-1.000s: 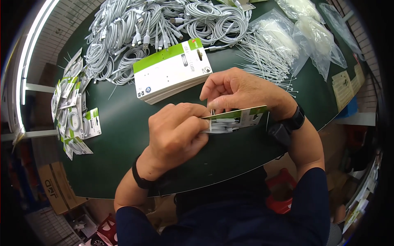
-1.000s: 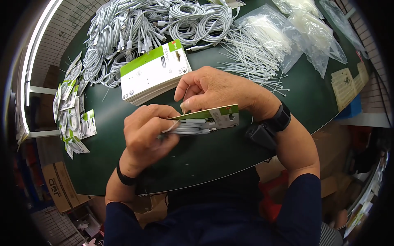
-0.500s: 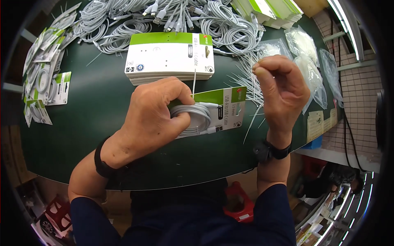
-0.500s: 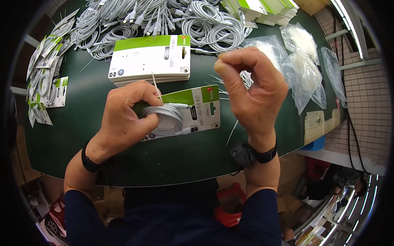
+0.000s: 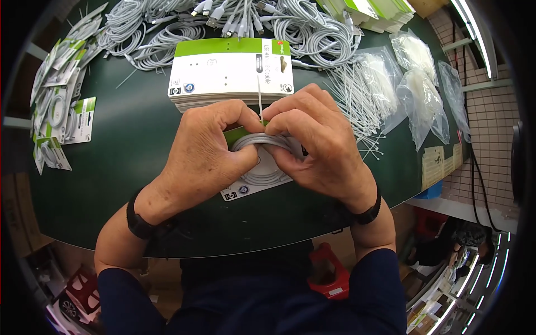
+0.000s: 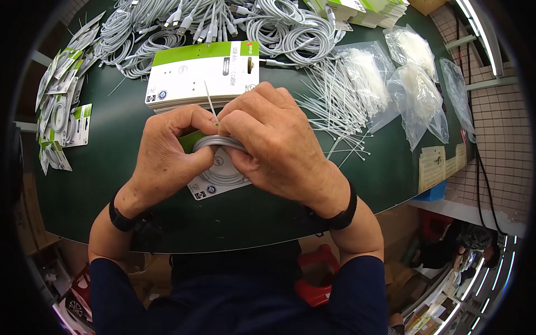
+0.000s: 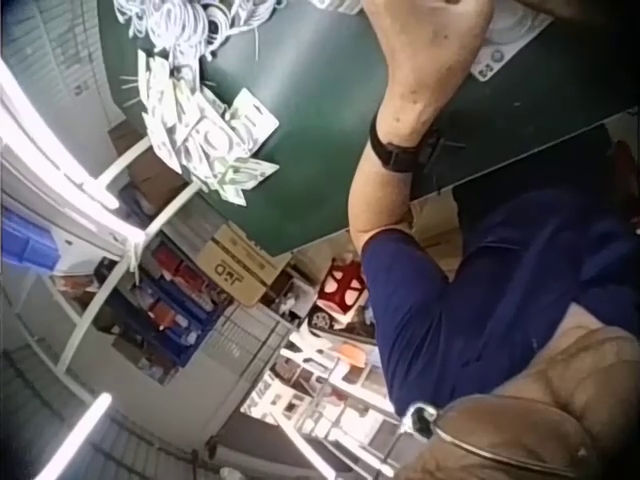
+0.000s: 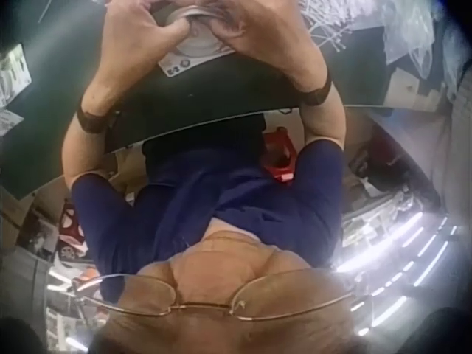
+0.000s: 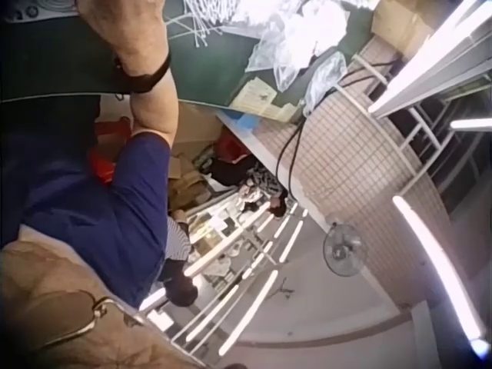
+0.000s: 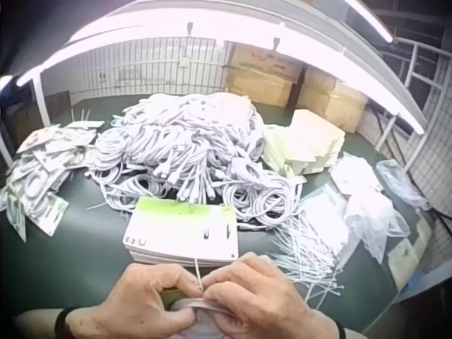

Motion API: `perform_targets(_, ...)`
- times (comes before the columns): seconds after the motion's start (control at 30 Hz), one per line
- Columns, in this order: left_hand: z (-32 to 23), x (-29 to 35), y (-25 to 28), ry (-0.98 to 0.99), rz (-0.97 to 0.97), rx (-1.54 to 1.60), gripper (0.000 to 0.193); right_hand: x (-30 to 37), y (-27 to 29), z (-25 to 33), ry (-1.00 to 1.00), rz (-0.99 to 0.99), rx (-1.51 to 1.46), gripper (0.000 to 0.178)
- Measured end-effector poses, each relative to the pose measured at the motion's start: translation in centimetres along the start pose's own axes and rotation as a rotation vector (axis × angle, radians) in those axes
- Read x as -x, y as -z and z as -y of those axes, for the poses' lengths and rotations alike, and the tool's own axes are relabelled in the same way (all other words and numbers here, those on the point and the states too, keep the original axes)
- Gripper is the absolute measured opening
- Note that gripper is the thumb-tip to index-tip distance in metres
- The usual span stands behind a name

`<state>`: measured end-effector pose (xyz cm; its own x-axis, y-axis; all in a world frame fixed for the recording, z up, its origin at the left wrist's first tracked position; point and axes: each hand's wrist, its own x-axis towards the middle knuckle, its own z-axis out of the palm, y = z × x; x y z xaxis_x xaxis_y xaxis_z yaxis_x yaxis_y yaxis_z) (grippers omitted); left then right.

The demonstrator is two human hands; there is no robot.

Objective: The person packages a cable by hand by placing it onto a card and securing it with two zip ties. They thread the zip ties through the card and cable, pull them tight, and then set the assembly aside to repeat the process.

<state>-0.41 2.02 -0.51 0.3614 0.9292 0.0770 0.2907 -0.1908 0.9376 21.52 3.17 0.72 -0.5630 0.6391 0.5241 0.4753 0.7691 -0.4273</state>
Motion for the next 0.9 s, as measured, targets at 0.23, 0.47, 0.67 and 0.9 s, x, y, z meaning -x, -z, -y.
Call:
perform_targets(0.23,0.3,0.1,-0.9,0.005,-0.035,0.126,0.016,0.2,0.4,-0.1,-0.022,0.084,-0.055,0.034)
perform_targets(0.47,0.5,0.5,-1.3,0.044,0.024,0.110,0.017,0.4,0.9,0.6,-0.493,0.054,-0.483,0.028)
perform_targets(0.67,0.3,0.4,-1.3,0.059,0.098,-0.002,0.014,1.0,-0.2,-0.2,-0.376,0.087,-0.348,0.015)
perform_targets(0.9,1.0,0.4,-1.6,0.133,0.114,0.102,0.013,1.1,-1.5,-0.1,-0.272,-0.017,-0.207,0.009)
